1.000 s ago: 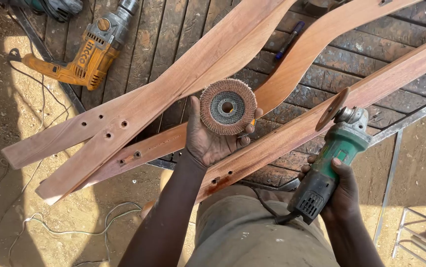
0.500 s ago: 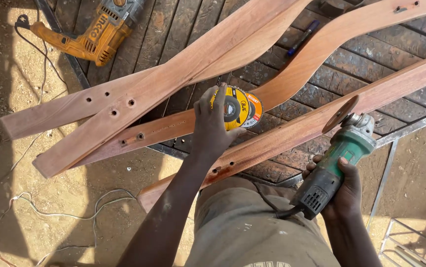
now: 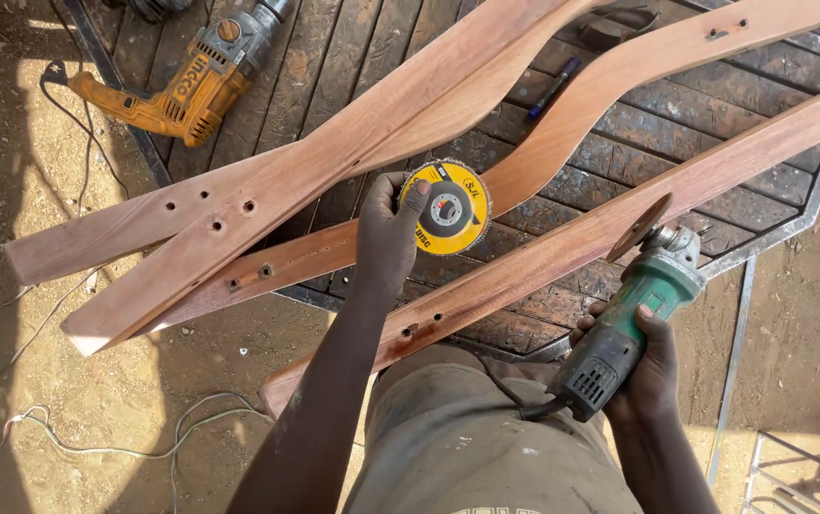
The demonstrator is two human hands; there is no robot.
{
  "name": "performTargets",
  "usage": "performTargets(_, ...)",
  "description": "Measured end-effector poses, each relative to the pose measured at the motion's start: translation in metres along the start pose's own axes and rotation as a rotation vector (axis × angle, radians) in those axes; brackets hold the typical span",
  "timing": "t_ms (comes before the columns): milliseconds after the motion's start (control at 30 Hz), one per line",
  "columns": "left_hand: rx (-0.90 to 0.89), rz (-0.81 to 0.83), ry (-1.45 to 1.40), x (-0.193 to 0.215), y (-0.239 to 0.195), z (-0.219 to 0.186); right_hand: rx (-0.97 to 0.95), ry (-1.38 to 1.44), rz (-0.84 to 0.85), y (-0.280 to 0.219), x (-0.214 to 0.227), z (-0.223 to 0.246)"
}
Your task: Sanding a wooden plank using an angle grinder and inspecting sanding discs.
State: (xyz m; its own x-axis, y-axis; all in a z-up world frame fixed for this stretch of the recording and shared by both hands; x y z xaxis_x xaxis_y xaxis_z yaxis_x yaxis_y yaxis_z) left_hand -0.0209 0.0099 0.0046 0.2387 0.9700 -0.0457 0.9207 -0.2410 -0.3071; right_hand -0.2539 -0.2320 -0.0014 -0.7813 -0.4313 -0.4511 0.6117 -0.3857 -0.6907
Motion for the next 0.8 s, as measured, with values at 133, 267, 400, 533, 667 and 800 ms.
performTargets(133, 0.059, 0.053, -0.44, -0.006, -0.002, -0.008, 0.005, 0.037, -0.003, -0.004, 0.001, -0.001)
performTargets(267, 0.138, 0.036, -0.63, -0.004, 0.003, -0.023, -0.026, 0.026, 0.017, -0.014, -0.012, 0.0)
performTargets(400, 0.086, 0.067, -0.698, 0.0, 0.002, -0.033, 0.017, 0.07, 0.023, -0.015, -0.012, -0.002)
performTargets(533, 0.054, 0.085, -0.737, 0.004, -0.006, -0.042, 0.02, 0.05, 0.014, -0.017, -0.011, -0.004)
performTargets(667, -0.008, 0.106, -0.78, 0.008, -0.015, -0.041, 0.023, 0.087, 0.013, -0.021, -0.013, -0.005)
performTargets(800, -0.031, 0.119, -0.789, 0.013, -0.022, -0.04, 0.011, 0.058, 0.031, -0.023, -0.011, -0.006)
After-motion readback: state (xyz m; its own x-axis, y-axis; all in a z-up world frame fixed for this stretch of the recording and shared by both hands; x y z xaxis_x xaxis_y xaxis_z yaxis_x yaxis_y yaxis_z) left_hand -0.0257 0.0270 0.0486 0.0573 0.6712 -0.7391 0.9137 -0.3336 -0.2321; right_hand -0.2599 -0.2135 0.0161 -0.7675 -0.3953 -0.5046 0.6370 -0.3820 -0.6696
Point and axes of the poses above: each hand's wrist, its own y-axis towards the middle knuckle, its own x-axis out of the back of the hand, z = x × y, the point moved 1 cm from there along y, towards the middle knuckle, and after that the axes turned 5 degrees about z, right-handed, at the moved point
